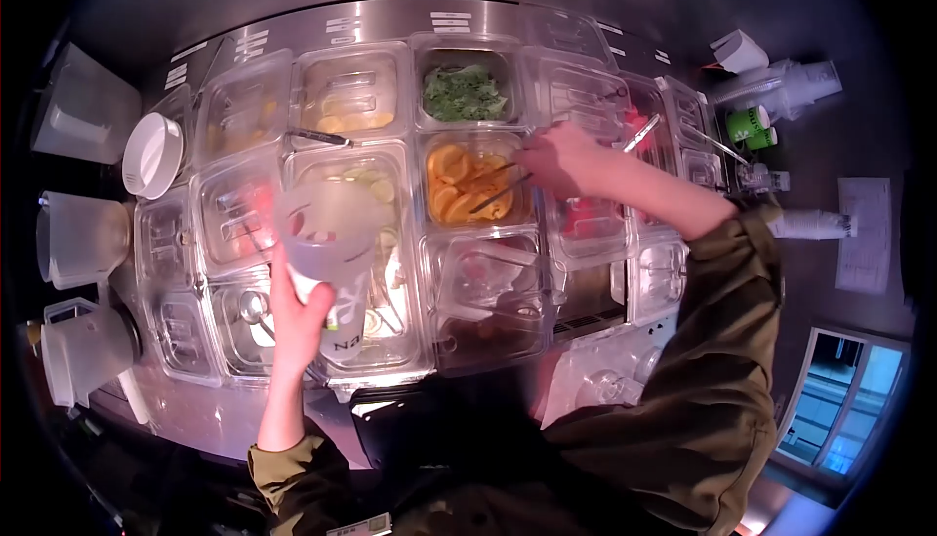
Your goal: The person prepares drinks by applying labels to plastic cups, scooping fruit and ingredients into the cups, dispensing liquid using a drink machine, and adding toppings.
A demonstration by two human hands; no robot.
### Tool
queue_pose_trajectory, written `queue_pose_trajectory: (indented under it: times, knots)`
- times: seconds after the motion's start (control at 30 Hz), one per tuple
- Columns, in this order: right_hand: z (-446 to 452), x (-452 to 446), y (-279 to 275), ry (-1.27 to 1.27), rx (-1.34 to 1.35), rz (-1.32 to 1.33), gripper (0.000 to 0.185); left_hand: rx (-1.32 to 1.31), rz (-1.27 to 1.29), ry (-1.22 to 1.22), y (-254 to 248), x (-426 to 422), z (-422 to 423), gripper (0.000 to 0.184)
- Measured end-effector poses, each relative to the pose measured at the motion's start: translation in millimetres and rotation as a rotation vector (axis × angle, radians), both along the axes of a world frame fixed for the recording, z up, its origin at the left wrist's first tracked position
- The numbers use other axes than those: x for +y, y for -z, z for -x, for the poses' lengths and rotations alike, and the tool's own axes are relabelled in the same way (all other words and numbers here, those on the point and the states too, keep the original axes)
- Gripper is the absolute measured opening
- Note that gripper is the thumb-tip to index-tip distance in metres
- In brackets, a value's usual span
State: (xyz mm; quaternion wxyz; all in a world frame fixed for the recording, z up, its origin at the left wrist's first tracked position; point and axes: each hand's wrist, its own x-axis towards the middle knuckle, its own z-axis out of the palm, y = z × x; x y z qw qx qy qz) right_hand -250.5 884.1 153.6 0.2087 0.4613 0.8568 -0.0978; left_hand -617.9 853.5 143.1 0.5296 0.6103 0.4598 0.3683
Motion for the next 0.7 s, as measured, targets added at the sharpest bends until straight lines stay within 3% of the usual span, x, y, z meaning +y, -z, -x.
queue_pose_trajectory:
  times: [0.07,0.17,0.27,0.4,0.53,0.67,0.7]
  knots:
    - [3,8,32,-0.015,0.017,0.008,0.028,0.009,0.029,0.01,-11,-3,-8,0.085]
    - [21,8,-21,0.188,-0.087,0.049,0.026,0.087,-0.008,0.016,-18,-1,-1,0.089]
    - [11,-13,-65,0.142,-0.043,-0.179,0.018,0.243,-0.125,0.042,-15,-1,-7,0.09]
    - [0,-44,-123,0.067,0.241,-0.479,0.023,0.438,-0.301,0.09,-11,1,-37,0.089]
    - [20,-56,-168,-0.055,0.277,-0.53,0.024,0.258,-0.267,0.178,-23,6,-74,0.097]
    - [50,-50,-167,-0.178,0.169,-0.538,0.035,0.113,-0.639,0.221,-26,9,-90,0.091]
    - [50,-52,-167,-0.169,0.214,-0.545,0.036,0.099,-0.54,0.167,-18,11,-88,0.09]
